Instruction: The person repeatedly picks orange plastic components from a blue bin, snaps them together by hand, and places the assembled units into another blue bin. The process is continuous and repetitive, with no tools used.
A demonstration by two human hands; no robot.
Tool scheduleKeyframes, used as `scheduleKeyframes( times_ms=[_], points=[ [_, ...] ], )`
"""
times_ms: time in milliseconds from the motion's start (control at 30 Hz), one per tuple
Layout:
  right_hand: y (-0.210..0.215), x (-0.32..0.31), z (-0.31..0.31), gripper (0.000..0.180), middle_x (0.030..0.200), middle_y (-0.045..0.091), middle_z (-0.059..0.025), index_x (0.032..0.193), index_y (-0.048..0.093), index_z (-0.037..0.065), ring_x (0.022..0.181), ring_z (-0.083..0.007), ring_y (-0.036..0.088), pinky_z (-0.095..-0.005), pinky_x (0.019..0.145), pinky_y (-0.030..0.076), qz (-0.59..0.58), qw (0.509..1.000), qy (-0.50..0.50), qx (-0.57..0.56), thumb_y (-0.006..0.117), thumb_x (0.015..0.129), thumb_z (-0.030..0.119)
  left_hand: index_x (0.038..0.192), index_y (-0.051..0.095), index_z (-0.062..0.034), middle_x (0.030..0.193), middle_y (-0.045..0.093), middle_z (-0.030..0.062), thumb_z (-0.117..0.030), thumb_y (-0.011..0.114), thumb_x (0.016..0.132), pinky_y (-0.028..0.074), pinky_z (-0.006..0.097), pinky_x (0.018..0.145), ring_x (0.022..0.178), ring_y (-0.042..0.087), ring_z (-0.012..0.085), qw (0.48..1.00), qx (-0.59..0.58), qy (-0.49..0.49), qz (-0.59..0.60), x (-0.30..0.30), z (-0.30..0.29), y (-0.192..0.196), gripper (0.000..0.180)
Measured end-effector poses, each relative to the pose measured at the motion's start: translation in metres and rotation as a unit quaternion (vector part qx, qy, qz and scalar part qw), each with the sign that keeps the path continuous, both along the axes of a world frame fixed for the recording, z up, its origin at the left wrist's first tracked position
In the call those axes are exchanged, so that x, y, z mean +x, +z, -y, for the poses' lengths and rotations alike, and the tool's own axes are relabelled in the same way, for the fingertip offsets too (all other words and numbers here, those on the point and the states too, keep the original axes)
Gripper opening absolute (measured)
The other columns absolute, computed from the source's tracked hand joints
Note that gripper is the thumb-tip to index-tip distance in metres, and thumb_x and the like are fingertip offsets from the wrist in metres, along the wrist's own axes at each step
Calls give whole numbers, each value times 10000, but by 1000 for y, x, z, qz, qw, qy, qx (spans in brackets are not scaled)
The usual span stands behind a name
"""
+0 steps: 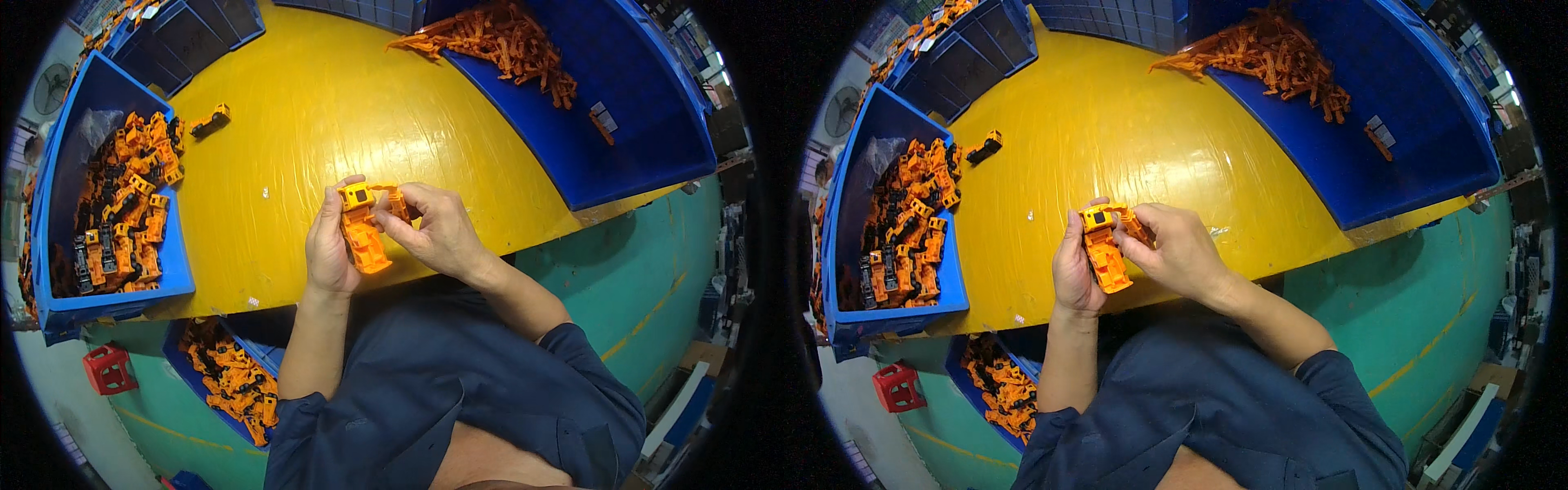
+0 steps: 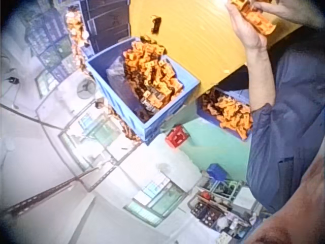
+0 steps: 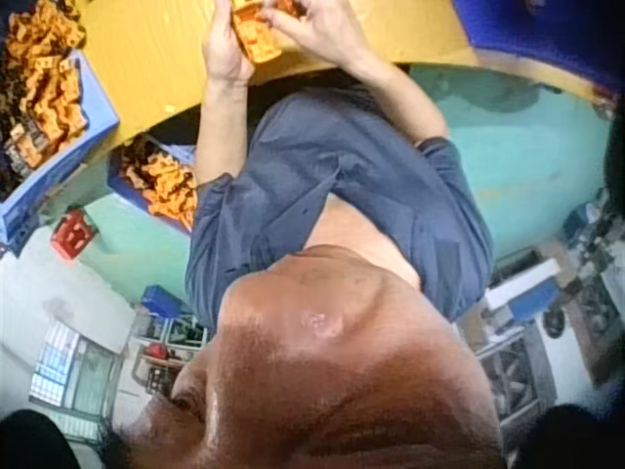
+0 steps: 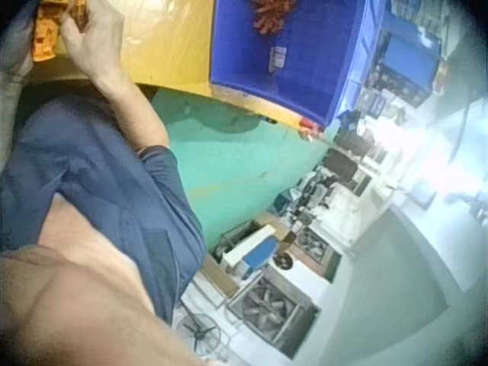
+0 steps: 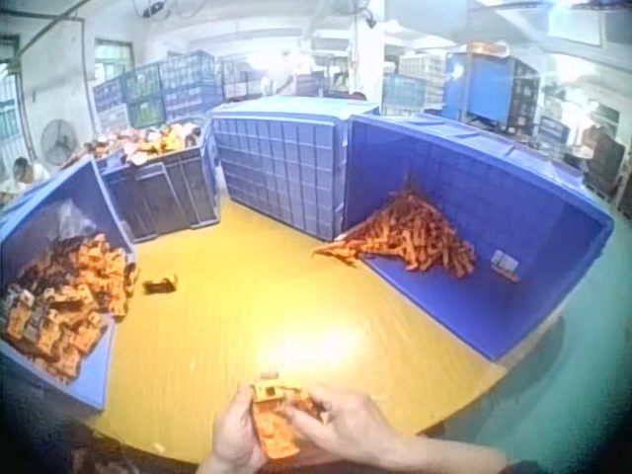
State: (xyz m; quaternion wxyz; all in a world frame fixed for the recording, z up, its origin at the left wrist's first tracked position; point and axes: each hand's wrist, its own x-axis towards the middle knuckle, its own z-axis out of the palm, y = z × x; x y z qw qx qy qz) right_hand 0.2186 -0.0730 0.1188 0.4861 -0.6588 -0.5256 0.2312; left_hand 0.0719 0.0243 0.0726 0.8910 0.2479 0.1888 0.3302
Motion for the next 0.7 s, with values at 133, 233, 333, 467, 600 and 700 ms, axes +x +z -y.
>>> scheduleKeyframes(
  times_ms=[133,233,333,467,600,700],
  points=[
    [6,0,0,211,872,688,-190,977,711,-14,759,-330,686,-406,664,531,78,996,24,24,793,884,157,1385,542,-1,1119,671,103,-455,350,1152,561,354,945,1014,670,209,999,-3,15,-50,-2,3,10,545],
    [6,-3,4,199,888,696,-178,989,725,2,787,-329,691,-409,699,546,75,995,33,55,808,871,139,1378,551,1,1105,655,101,-460,324,1154,558,362,936,998,661,206,999,-5,9,-33,-4,1,8,561],
    [6,-6,12,190,907,697,-167,1019,729,10,792,-324,691,-406,721,554,58,995,53,65,805,874,106,1374,554,-17,1049,651,102,-419,337,1156,562,342,836,930,626,192,999,-32,14,19,-6,1,2,506],
    [7,-2,13,198,954,723,-145,1035,705,19,874,-306,707,-371,770,555,56,996,28,61,809,871,56,1391,495,-51,1107,653,127,-293,391,1118,577,356,817,957,655,210,999,30,10,-15,-10,3,-1,379],
    [-3,10,-8,200,1045,697,-153,1083,664,45,990,-360,694,-425,855,573,163,972,15,170,743,902,78,1406,485,-89,1205,653,101,-201,453,1130,588,309,818,991,678,175,980,-8,-107,-167,-2,10,3,299],
    [-18,11,-14,176,965,709,-183,1106,655,22,896,-384,712,-422,799,575,82,993,-15,86,705,956,100,1539,404,-45,1403,618,149,-417,322,1157,540,395,1052,1246,651,248,976,-48,-205,-60,-2,14,11,540]
  ],
)
